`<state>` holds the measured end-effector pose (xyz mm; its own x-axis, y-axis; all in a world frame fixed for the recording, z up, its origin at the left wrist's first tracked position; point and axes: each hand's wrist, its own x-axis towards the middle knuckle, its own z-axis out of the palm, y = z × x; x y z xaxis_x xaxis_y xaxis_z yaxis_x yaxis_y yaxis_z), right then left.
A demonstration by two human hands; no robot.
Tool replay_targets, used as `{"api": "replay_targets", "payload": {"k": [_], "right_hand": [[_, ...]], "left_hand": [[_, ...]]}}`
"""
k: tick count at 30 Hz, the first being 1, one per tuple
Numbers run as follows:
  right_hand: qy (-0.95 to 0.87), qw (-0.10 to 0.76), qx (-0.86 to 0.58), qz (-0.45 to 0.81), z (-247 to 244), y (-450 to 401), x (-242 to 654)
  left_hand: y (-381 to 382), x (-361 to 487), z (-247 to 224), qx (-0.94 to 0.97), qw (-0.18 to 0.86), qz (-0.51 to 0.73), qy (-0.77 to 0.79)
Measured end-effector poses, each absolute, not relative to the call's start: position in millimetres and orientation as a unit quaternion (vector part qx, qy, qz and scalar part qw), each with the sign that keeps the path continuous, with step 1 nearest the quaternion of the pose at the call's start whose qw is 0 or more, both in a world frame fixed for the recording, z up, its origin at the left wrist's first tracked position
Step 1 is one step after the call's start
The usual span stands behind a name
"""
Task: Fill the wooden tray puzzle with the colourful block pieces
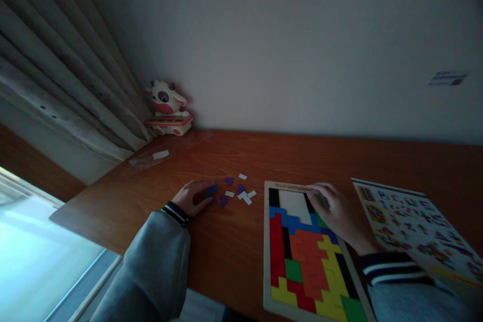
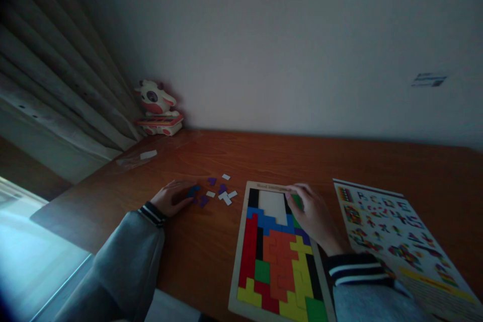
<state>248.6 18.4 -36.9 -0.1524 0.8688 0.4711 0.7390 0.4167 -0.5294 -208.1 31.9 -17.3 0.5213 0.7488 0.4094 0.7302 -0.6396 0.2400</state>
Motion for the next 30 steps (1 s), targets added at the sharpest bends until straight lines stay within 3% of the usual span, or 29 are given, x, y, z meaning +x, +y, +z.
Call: {"api": "replay_targets", "payload": {"k": [30], "right_hand": [[-0.755,0.366,-0.537,0.081,-40,19,250]], "left_hand": [[38,-194,-28,0.890,0.039,0.258,0.373]]}}
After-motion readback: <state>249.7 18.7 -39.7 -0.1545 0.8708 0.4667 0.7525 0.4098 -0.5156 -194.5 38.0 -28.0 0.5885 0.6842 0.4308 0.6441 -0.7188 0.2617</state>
